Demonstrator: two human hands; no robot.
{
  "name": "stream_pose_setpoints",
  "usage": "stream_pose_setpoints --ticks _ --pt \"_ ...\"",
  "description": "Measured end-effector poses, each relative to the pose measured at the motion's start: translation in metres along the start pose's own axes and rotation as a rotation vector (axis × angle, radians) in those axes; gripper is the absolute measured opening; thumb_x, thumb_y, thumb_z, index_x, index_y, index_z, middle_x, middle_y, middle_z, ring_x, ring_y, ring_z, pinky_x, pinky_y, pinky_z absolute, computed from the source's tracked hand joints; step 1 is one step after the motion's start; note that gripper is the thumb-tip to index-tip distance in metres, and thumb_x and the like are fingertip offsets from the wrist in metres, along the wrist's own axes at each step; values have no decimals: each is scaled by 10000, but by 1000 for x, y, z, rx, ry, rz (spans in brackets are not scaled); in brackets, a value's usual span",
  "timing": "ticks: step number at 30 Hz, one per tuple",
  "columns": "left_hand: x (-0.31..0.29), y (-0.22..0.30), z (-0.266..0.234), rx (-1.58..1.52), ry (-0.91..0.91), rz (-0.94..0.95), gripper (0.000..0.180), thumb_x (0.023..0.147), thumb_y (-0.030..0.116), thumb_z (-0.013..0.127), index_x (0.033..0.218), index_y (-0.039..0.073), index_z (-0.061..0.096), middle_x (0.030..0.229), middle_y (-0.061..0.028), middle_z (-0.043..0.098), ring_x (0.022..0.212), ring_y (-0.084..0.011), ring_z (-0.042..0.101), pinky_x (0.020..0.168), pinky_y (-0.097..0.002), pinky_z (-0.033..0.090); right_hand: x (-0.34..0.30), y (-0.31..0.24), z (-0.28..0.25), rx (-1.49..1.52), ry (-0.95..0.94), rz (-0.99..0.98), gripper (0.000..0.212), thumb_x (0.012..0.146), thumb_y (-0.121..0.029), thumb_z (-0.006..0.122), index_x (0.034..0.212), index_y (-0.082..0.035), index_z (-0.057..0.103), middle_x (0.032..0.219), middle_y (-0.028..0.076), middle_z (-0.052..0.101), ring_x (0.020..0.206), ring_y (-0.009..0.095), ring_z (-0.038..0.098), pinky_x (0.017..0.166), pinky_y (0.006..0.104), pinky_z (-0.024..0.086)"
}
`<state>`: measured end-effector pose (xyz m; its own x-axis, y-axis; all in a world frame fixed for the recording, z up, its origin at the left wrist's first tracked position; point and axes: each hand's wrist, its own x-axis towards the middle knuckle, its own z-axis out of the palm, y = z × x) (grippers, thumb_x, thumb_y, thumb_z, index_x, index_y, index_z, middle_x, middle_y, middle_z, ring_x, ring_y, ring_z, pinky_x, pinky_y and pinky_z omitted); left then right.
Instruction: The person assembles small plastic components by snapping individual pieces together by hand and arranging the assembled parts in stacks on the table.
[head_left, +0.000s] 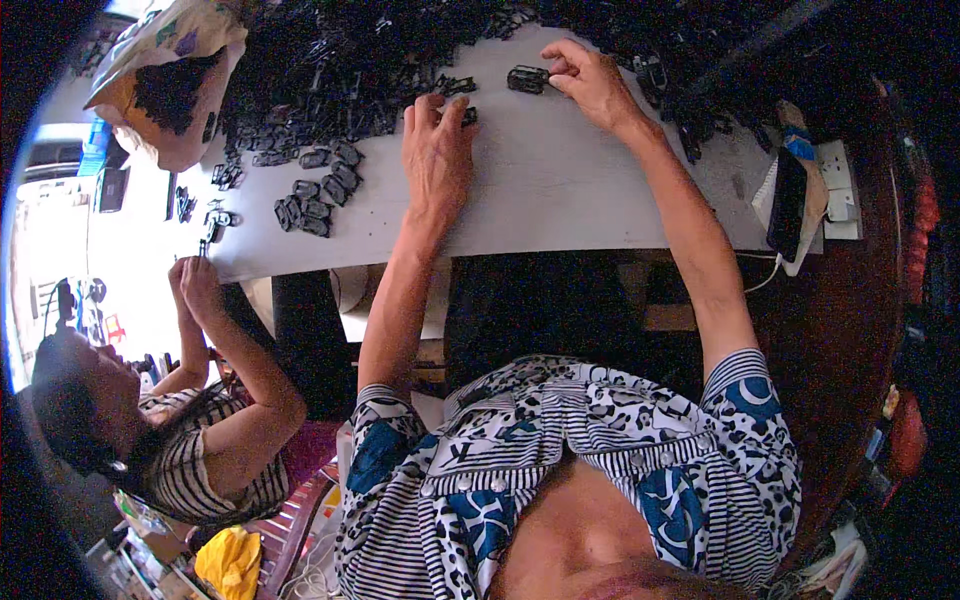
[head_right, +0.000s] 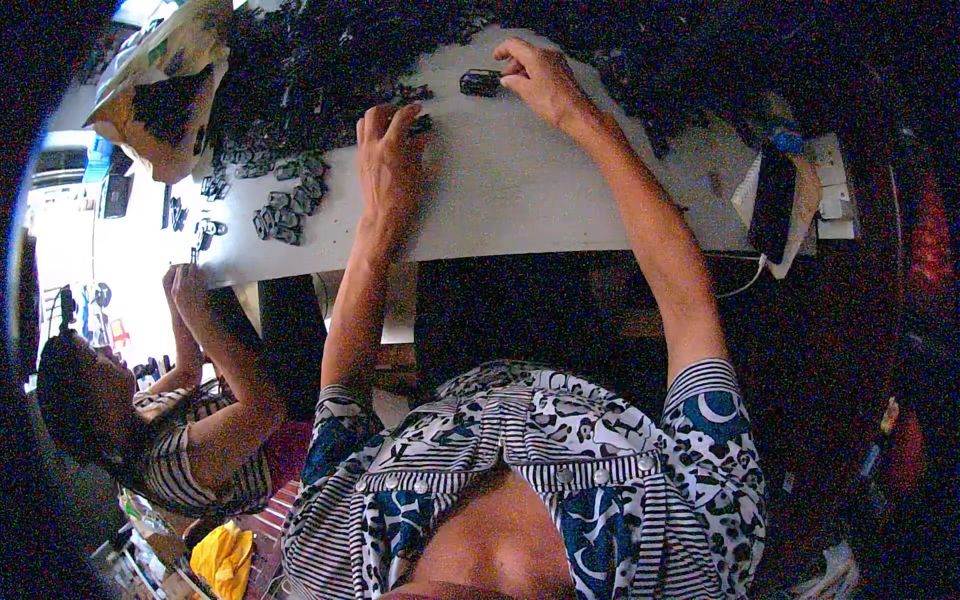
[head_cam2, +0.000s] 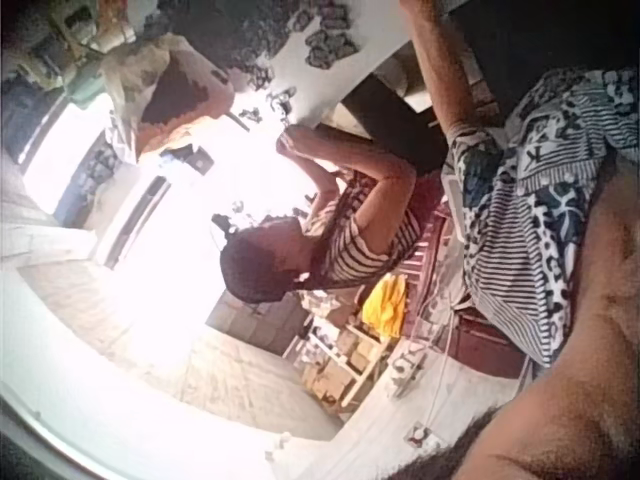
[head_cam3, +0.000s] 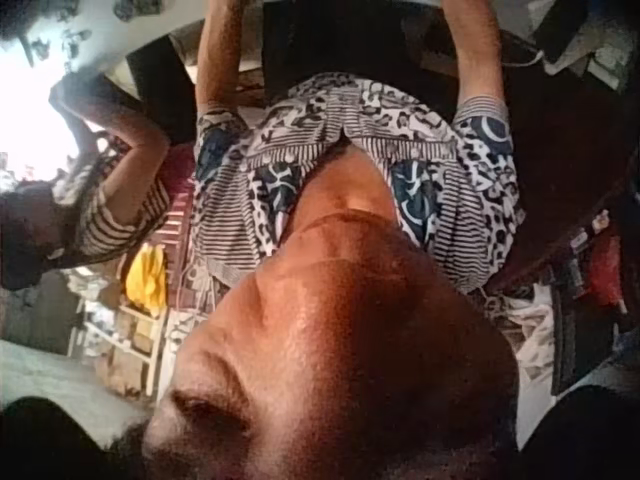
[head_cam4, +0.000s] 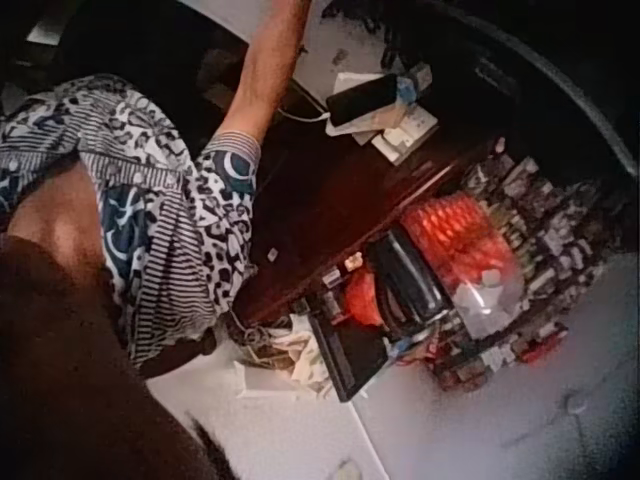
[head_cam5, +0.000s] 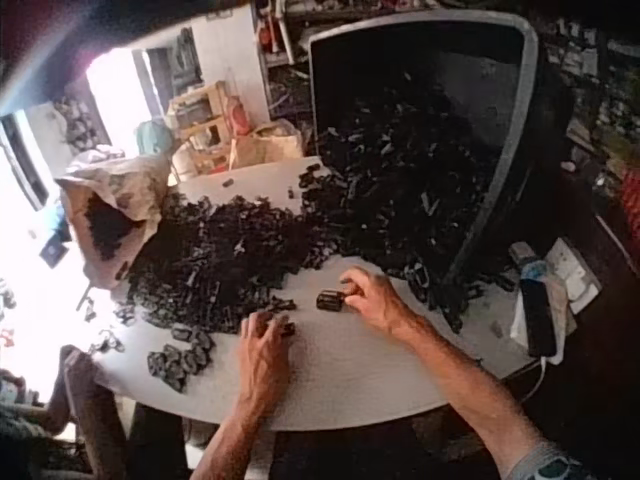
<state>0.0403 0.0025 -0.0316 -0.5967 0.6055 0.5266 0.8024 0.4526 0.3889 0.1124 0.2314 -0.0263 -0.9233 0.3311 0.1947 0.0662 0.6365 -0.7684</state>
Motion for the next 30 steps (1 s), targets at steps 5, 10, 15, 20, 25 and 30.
stream_pose_setpoints --ticks 5,10,15,20,25,30 --pt "16 35 2 -206 -24 52 443 734 28 694 1161 95 601 1100 -123 570 1036 -315 521 873 -397 443 -12 13 -3 473 -64 101 232 885 -117 604 1086 0 594 918 50 644 781 115 605 654 262 506" --pt "28 49 29 -246 0 168 449 711 28 693 1144 80 587 1033 -114 568 934 -325 531 778 -403 460 -24 2 7 797 -143 177 185 910 -136 586 1029 -1 627 883 43 658 722 111 611 625 244 504" --pt "24 37 31 -146 -65 177 307 714 84 703 1013 80 631 925 -101 569 889 -306 528 745 -398 450 -29 -4 -4 388 -165 176 261 899 -222 614 1070 -26 612 927 55 661 828 120 625 688 270 513" --pt "24 31 22 -136 57 137 279 743 90 707 1005 59 615 922 -103 565 876 -304 520 749 -405 435 -28 -15 -39 -813 382 111 159 787 -127 662 894 -19 618 947 135 594 887 332 611 720 447 518" --pt "12 55 16 -335 -70 102 243 766 99 705 991 48 632 923 -122 586 876 -315 559 767 -395 454 -30 15 -30 -942 347 16 149 739 -114 674 849 -42 604 966 100 568 936 309 583 743 446 505" --pt "14 49 28 -317 -199 109 250 746 121 725 976 52 655 921 -127 590 880 -328 551 771 -399 453 -34 8 -24 -693 313 -188 163 709 -105 693 830 -47 600 939 82 574 941 274 557 731 411 500"
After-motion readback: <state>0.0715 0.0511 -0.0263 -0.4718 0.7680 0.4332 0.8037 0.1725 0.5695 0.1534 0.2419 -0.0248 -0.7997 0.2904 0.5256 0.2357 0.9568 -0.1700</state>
